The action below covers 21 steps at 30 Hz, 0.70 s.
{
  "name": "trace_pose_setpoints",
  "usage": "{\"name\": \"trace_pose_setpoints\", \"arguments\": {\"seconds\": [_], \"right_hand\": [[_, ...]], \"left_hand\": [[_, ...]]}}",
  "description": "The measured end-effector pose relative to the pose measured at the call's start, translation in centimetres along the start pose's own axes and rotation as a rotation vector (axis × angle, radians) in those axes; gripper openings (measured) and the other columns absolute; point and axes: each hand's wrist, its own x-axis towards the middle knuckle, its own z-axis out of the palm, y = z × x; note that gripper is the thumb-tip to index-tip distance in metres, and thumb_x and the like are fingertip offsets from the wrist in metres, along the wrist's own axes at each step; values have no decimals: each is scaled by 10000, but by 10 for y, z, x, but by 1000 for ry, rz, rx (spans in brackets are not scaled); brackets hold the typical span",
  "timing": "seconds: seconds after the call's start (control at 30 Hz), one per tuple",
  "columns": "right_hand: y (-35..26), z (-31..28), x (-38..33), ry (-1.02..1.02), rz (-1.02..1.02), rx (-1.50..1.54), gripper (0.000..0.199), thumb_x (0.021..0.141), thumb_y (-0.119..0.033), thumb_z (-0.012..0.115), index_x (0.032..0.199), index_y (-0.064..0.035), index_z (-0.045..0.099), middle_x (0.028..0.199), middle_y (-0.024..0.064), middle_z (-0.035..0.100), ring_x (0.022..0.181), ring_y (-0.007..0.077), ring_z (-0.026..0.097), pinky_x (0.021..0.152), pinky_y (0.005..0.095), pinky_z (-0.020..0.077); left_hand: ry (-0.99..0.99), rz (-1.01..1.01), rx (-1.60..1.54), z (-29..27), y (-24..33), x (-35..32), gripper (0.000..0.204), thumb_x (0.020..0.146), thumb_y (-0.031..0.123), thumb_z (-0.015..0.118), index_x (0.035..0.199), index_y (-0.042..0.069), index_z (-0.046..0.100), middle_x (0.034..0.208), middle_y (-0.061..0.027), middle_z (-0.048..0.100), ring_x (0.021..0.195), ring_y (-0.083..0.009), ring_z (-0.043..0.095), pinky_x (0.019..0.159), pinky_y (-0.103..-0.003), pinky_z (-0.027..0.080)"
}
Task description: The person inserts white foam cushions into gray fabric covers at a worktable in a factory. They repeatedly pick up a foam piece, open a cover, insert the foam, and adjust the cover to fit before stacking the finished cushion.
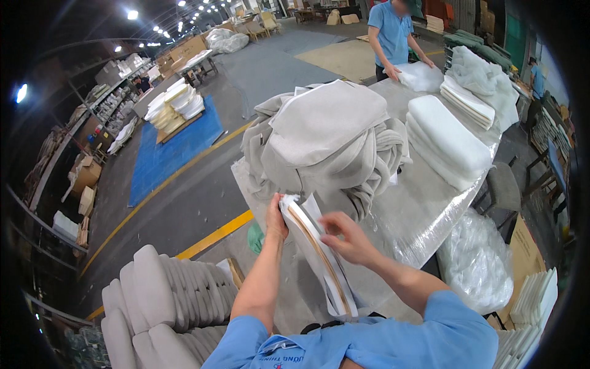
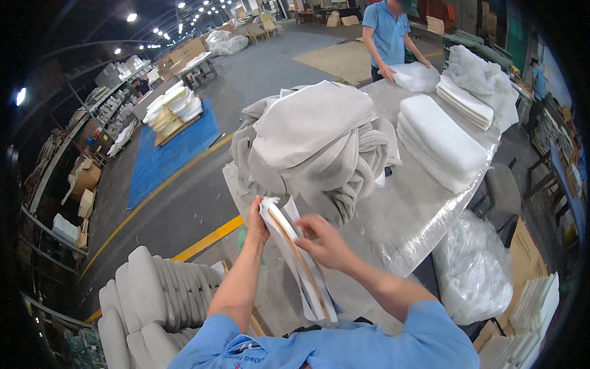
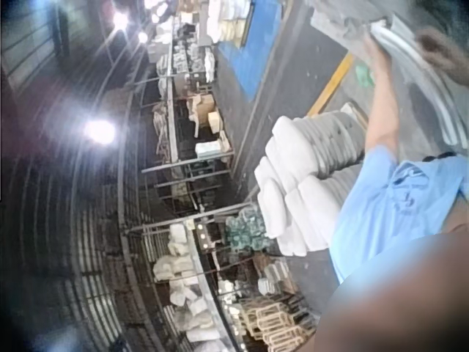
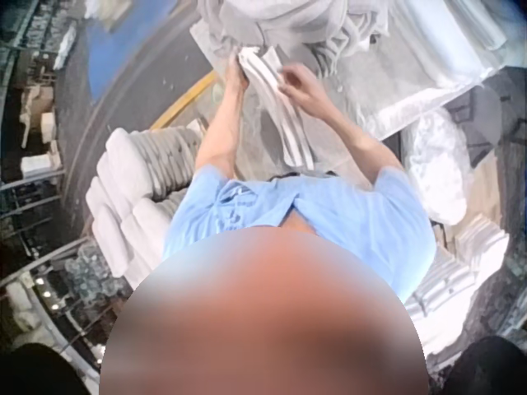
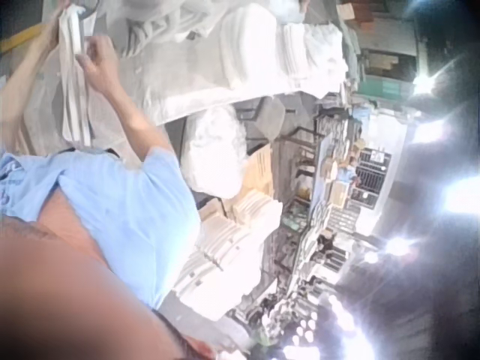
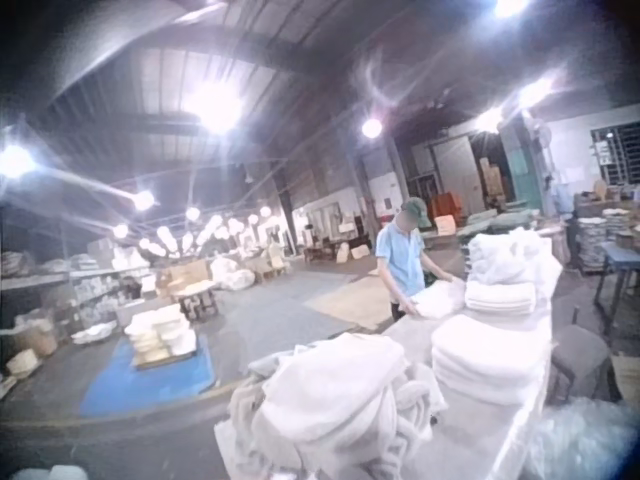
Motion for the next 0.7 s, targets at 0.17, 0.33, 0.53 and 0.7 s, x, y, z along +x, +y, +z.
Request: {"name": "trace_pose_setpoints", "arguments": {"seconds": [0.17, 0.33, 0.53, 0.7], "right_hand": [[28, 13, 116, 27, -86, -63, 564, 900, -197, 797, 1421, -67, 626, 1258, 115, 611, 1071, 228, 652, 911, 332, 530], [52, 47, 145, -59, -61, 19, 212, 928, -149, 761, 1107, -37, 773, 1209, 68, 632, 1071, 175, 612, 904, 324, 514], [47, 58, 107, 25, -160, -77, 134, 928, -158, 753, 891, -29, 743, 1061, 62, 688, 1065, 249, 655, 949, 343, 502], [31, 51, 53, -45, -245, 46, 132, 958, -175, 746, 949, -45, 724, 1051, 67, 703, 974, 235, 662, 883, 356, 520]], "left_hand": [[3, -65, -43, 21, -4, 0, 388, 1074, 507, 551, 1085, 130, 645, 1021, -65, 715, 944, -241, 689, 891, -426, 559], [11, -12, 32, 4, -2, 2, 446, 1086, 533, 508, 1098, 113, 657, 1056, -89, 711, 966, -227, 694, 888, -396, 572], [-99, 6, 88, -15, -4, 5, 473, 1106, 524, 468, 1054, 98, 667, 965, -57, 679, 871, -176, 653, 799, -342, 544], [-38, 9, 118, -25, 0, 2, 470, 1098, 543, 489, 1050, 109, 663, 907, -31, 648, 796, -154, 621, 733, -318, 526]]}}
